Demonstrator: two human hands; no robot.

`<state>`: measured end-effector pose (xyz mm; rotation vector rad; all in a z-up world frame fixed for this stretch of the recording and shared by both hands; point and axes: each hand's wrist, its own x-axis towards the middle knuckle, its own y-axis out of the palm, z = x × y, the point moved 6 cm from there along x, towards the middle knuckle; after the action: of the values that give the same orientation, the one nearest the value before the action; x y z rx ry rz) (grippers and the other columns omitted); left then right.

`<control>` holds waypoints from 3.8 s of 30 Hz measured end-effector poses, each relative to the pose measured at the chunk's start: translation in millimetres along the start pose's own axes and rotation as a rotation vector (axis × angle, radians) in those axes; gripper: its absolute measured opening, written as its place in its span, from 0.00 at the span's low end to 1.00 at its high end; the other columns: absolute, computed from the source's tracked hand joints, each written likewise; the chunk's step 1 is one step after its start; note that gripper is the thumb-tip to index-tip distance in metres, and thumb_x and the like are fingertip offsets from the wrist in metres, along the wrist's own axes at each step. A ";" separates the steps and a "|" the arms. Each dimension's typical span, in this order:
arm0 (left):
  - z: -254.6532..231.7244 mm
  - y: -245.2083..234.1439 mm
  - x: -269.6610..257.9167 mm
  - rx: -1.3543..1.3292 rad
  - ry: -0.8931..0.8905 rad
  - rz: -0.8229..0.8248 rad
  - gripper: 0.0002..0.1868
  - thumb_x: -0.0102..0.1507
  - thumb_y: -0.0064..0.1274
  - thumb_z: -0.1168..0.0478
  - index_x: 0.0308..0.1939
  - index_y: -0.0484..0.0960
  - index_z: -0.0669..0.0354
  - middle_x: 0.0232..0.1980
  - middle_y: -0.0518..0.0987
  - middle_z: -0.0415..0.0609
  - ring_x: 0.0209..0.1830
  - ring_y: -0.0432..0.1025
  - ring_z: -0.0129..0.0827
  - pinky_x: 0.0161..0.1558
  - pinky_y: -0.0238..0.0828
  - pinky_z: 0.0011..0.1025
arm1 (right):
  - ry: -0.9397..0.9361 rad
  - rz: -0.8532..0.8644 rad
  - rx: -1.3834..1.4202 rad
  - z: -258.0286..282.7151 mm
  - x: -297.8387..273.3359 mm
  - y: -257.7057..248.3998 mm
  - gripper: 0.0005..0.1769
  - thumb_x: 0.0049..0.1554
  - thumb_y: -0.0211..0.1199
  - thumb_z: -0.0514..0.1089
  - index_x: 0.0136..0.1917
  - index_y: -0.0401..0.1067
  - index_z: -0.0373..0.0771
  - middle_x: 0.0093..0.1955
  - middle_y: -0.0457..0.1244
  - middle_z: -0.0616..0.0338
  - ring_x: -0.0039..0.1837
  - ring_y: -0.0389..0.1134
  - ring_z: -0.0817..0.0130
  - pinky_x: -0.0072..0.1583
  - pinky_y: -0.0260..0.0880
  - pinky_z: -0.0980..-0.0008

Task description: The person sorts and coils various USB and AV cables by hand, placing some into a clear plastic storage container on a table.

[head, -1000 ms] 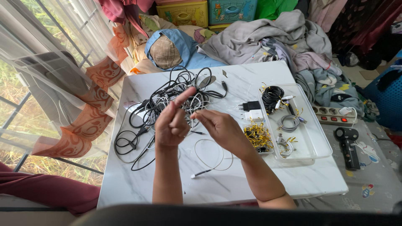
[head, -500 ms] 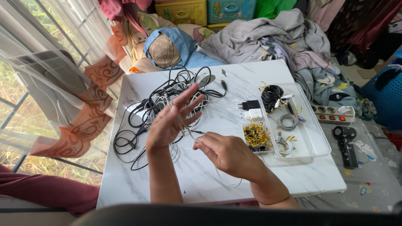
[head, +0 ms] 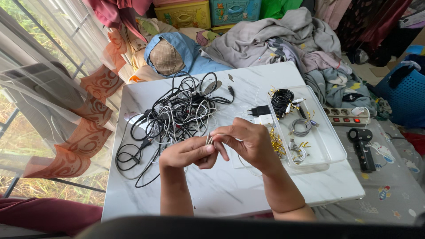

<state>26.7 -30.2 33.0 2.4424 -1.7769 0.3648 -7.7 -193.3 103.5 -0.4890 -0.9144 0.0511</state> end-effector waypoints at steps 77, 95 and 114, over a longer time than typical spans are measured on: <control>12.4 51.9 32.4 -0.322 0.194 -0.277 0.33 0.81 0.34 0.50 0.82 0.57 0.71 0.29 0.66 0.36 0.28 0.55 0.23 0.36 0.54 0.25 | 0.459 0.394 -0.096 -88.1 -68.1 -2.3 0.09 0.67 0.54 0.43 0.55 0.75 0.44 0.33 0.63 0.47 0.36 0.67 0.55 0.41 0.68 0.60; -8.6 -46.6 11.1 -0.263 0.501 -0.871 0.34 0.74 0.36 0.58 0.81 0.45 0.67 0.81 0.60 0.58 0.69 0.69 0.41 0.63 0.70 0.29 | 0.086 0.434 -0.381 16.9 -56.1 3.9 0.15 0.59 0.61 0.43 0.60 0.75 0.45 0.41 0.65 0.57 0.36 0.71 0.56 0.36 0.70 0.57; 19.1 24.5 29.8 -0.267 0.174 -0.229 0.24 0.78 0.37 0.48 0.54 0.77 0.69 0.25 0.60 0.37 0.25 0.52 0.22 0.33 0.49 0.22 | 0.000 -0.038 -0.036 -11.0 -11.8 -22.6 0.11 0.63 0.64 0.40 0.59 0.79 0.41 0.44 0.65 0.59 0.44 0.66 0.74 0.45 0.66 0.75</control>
<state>14.7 -69.6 20.5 2.3131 -1.3629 0.2864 -10.2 -220.5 98.8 -0.5044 -0.9252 0.0001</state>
